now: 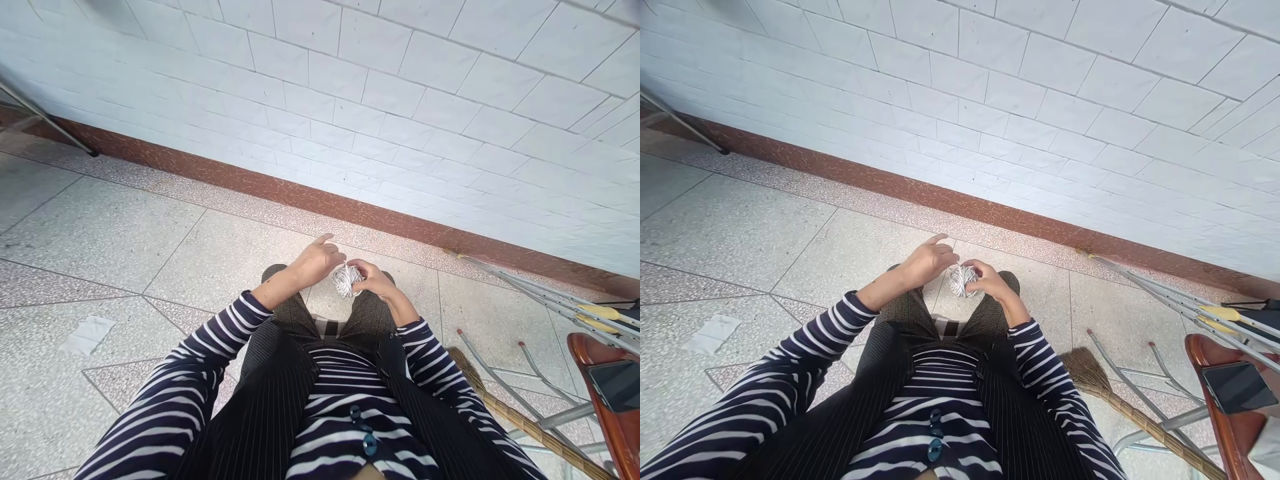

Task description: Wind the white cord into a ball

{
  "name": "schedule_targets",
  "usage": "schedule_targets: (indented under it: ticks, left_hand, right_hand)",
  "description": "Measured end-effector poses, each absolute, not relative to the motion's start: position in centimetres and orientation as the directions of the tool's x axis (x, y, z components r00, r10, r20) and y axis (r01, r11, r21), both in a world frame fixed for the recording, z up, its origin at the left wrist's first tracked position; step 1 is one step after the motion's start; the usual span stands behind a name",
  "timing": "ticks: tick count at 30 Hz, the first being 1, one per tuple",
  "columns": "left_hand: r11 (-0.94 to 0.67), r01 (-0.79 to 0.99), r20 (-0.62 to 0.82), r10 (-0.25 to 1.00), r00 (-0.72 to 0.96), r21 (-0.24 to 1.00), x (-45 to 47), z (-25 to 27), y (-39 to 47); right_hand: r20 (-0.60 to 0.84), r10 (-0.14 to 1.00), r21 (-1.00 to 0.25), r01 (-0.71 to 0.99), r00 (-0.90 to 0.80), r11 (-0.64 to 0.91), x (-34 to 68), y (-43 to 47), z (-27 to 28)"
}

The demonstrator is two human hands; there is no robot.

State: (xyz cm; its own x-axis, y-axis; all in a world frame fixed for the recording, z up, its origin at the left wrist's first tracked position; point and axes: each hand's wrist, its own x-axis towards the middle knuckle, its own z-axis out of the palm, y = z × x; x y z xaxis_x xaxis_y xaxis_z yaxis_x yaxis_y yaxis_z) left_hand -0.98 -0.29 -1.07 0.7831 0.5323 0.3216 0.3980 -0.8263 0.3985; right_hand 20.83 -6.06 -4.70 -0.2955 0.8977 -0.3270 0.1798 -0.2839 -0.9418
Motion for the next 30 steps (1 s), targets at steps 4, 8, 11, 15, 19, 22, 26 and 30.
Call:
schedule_targets:
  ticks: [4, 8, 11, 15, 19, 22, 26, 30]
  left_hand:
    - [-0.734, 0.411, 0.327, 0.633, 0.701, 0.541, -1.0, -2.7, 1.0]
    - [-0.521, 0.4, 0.231, 0.78, 0.581, 0.754, -0.8, -4.4, 1.3]
    - [-0.331, 0.285, 0.118, 0.812, 0.572, 0.9, -0.3, -5.5, 1.1]
    - [-0.149, 0.175, 0.004, 0.773, 0.634, 0.973, 0.4, -6.0, 0.8]
    - [-0.201, 0.214, 0.019, 0.77, 0.638, 0.956, 0.2, -5.3, 0.0]
    - [-0.241, 0.296, -0.01, 0.76, 0.65, 0.924, 0.0, -4.6, -1.3]
    - [-0.32, 0.357, -0.044, 0.689, 0.724, 0.878, 0.2, -3.9, -2.7]
    - [-0.585, 0.458, 0.095, 0.679, 0.728, 0.67, 0.2, -2.8, -2.3]
  right_hand:
    - [-0.269, 0.86, -0.943, -0.062, -0.434, -0.326, 20.9, -6.9, -2.5]
    - [-0.221, 0.901, -0.933, -0.188, -0.373, -0.307, 20.7, -7.1, -0.9]
    - [-0.248, 0.934, -0.906, -0.28, -0.257, -0.318, 20.4, -6.7, -0.5]
    - [-0.253, 0.959, -0.922, -0.268, -0.131, -0.28, 20.5, -6.1, 0.4]
    - [-0.187, 0.978, -0.948, -0.245, -0.089, -0.204, 21.3, -5.8, 1.9]
    - [-0.102, 0.995, -0.959, -0.267, -0.003, -0.099, 22.0, -5.0, 2.5]
    - [0.03, 0.971, -0.999, -0.015, 0.236, 0.035, 22.8, -3.5, 1.4]
    - [0.088, 0.952, -0.901, 0.431, 0.295, -0.05, 22.4, -3.6, -1.6]
